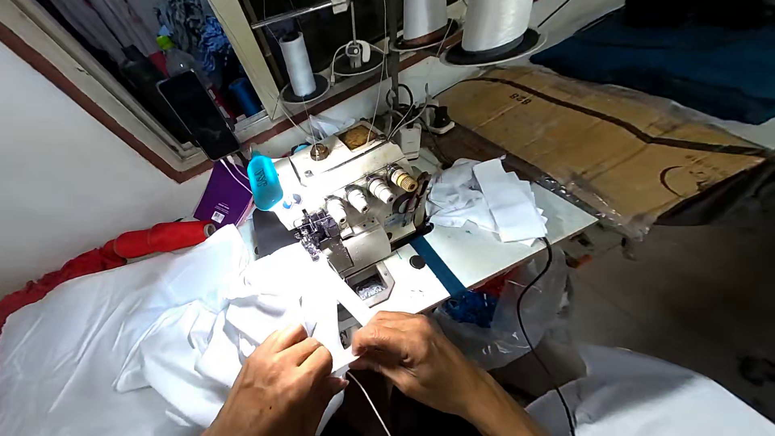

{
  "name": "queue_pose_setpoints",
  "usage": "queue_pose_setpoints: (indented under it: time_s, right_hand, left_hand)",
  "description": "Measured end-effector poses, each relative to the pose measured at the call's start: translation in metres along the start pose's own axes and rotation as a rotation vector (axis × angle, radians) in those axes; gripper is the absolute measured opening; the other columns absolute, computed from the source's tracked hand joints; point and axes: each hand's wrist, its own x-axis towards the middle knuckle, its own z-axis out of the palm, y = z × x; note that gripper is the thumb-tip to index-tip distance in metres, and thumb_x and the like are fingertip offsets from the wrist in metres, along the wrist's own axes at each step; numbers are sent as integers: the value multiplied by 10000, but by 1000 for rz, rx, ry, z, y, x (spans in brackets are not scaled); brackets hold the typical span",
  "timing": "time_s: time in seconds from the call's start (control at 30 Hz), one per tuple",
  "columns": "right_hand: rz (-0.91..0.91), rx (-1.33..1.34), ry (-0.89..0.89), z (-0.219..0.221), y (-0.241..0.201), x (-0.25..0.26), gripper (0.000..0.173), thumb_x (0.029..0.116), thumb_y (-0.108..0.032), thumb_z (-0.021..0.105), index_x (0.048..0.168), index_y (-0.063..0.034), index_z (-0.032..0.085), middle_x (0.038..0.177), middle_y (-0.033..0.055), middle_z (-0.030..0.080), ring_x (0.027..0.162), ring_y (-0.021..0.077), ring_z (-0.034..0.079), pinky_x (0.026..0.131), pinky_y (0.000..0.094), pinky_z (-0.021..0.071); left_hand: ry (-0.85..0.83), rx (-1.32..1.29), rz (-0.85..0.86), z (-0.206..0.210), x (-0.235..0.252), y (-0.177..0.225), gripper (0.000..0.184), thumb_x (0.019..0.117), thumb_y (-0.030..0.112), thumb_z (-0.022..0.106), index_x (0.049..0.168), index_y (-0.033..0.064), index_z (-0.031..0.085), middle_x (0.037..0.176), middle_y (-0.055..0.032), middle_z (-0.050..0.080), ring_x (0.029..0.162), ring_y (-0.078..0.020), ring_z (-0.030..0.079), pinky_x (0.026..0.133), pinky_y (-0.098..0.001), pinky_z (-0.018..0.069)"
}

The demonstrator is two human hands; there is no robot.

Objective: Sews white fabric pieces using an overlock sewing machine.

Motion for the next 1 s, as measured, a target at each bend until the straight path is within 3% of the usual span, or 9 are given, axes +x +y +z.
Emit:
queue_pose_setpoints:
  time_s: [0.17,0.37,0.47,0.53,0.63,0.7,0.8,0.87,1.0]
  right_hand:
    - [-22,68,34,4,-6,-5,143,982,-198,699,910,-77,725,945,19,753,950,114,703,881,265,566]
    - [-25,178,145,12,-15,-8,77,931,-118,740,873,-74,715,938,26,749,958,111,696,884,243,566]
    - [-70,172,158,14,-22,-4,95,950,-126,718,871,-76,701,932,29,742,970,114,693,893,235,563]
    - [-112,190,169,16,-27,-1,111,966,-131,703,871,-74,701,935,35,744,990,123,697,914,241,564]
    - [-64,298,275,31,-27,1,105,944,-152,748,896,-76,694,980,37,748,1037,125,697,940,263,568]
    - [62,273,351,49,-17,0,167,937,-209,764,970,-66,685,1064,53,739,1078,130,694,945,283,588]
    - [333,186,177,70,-32,-4,376,931,-218,702,1173,70,693,1085,185,729,1023,235,713,908,379,580]
    - [394,232,2,64,-74,-7,340,920,-96,663,1121,178,648,1012,270,712,953,288,715,886,387,559]
    - [143,217,35,49,-81,-22,264,972,-209,637,953,31,744,868,150,738,872,258,702,934,440,513]
  left_hand:
    - [-4,74,-1,0,-2,3,340,1031,367,501,785,164,618,655,28,559,673,-167,553,595,-318,416]
    - [140,-46,-76,-1,-10,6,301,994,333,580,758,149,610,766,-2,656,716,-142,585,621,-295,451]
    - [168,-84,-180,-10,-13,19,227,974,330,667,927,108,674,787,-33,673,736,-163,618,659,-300,498]
    - [115,-22,-188,-19,-16,30,199,981,288,666,960,109,749,843,-55,713,878,-221,662,796,-348,535]
    - [11,-128,-145,-33,-25,39,246,1022,196,583,864,77,729,951,-114,718,1195,-309,602,1132,-417,401]
    - [19,-255,-137,-41,-27,38,270,1038,191,562,880,26,708,950,-149,714,1191,-309,615,1180,-452,352]
    - [111,-442,-123,-34,-14,44,234,1033,173,594,898,2,680,945,-139,701,1078,-227,666,1109,-396,448]
    - [156,-504,-134,-14,-2,52,203,1005,132,613,885,-8,698,940,-138,720,1004,-210,682,981,-350,516]
    - [8,-329,-246,-8,-23,41,376,1077,209,473,928,-10,740,932,-147,746,911,-246,716,841,-408,568]
